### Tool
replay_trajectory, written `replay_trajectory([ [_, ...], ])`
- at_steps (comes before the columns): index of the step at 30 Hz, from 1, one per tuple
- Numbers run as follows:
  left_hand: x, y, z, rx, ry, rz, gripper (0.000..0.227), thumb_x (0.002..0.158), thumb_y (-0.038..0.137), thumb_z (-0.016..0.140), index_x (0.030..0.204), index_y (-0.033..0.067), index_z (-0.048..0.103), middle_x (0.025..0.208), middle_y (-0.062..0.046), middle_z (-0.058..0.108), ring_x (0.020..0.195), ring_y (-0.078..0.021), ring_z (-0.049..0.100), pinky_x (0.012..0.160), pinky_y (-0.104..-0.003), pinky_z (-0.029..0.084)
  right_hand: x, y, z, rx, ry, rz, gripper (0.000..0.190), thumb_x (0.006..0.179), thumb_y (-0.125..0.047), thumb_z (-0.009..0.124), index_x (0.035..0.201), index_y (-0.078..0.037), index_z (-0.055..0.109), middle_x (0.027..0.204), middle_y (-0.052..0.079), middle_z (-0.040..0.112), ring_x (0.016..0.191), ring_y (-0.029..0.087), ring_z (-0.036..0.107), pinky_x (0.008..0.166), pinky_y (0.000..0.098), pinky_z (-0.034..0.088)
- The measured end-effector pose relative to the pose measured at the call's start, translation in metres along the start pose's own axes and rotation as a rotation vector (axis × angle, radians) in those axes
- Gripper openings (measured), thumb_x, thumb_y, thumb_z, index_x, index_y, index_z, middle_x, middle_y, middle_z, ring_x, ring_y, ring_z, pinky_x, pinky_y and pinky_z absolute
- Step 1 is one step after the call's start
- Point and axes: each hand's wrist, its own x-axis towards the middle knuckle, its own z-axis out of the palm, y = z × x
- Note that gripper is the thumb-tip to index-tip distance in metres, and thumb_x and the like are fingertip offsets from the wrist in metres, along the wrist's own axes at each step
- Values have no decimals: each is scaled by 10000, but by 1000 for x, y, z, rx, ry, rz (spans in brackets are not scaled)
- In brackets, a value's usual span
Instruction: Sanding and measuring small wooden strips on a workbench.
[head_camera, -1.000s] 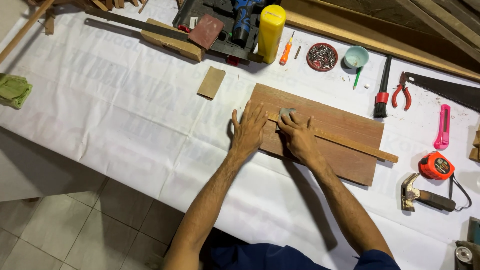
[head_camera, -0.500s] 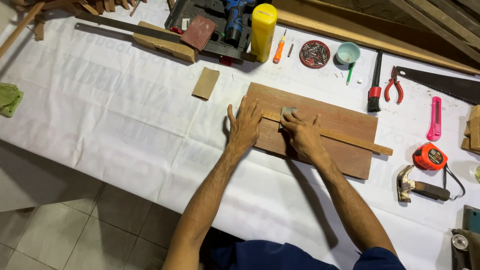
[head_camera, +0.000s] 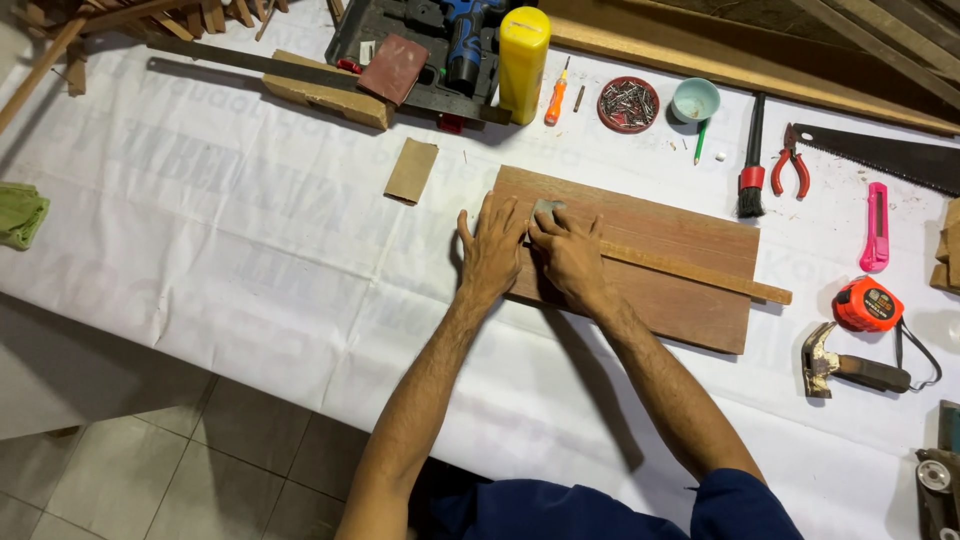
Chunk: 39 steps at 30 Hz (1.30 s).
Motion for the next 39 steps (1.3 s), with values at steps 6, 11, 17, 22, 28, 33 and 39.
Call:
replay_trajectory([
  [6,-8,0,5,217,35,99,314,961,206,607,1248,112,693,1515,-103,532,1548,-349,248,1179,-723,137,-38,27,-12,131,53,61,370,992,-314,636,1355,-249,647,1537,-36,513,1469,231,380,1109,852,69],
  [11,11,32,-3,292,-83,49,471,947,479,654,1119,45,718,1425,-153,574,1502,-393,260,1114,-751,165,-96,79,-15,104,129,207,361,975,-318,641,1331,-272,673,1521,-63,541,1477,213,396,1120,855,38],
  [17,33,58,-5,423,-321,-24,628,927,632,647,1109,37,732,1369,-183,580,1479,-448,257,1123,-756,166,-155,136,-29,122,227,458,303,1015,-250,628,1311,-244,693,1527,-52,563,1500,226,394,1113,855,-24],
  [22,31,82,13,418,-230,69,510,816,479,731,1138,84,698,1384,-211,561,1387,-463,353,1068,-735,192,-156,137,-15,177,322,572,330,1005,-252,630,1329,-234,687,1516,-7,565,1504,284,360,1099,842,-70],
  [28,13,136,63,-195,-200,444,305,1030,218,636,1320,121,639,1293,-130,628,1277,-301,540,1112,-595,335,-151,131,6,118,473,484,352,1042,-231,607,1390,-219,657,1528,21,571,1514,291,377,1129,828,-33],
  [33,23,149,63,-194,-89,376,170,991,223,645,1138,191,724,1140,-42,673,1080,-234,571,949,-515,370,-169,141,-10,112,379,402,372,992,-257,613,1361,-264,658,1517,-19,574,1488,230,385,1138,815,-23],
  [39,30,136,83,-248,-93,416,166,908,232,699,1064,197,745,1070,-40,650,1045,-227,532,924,-495,352,-193,181,-26,84,428,586,340,1019,-227,605,1352,-259,669,1499,-11,588,1498,238,395,1120,817,-52],
])
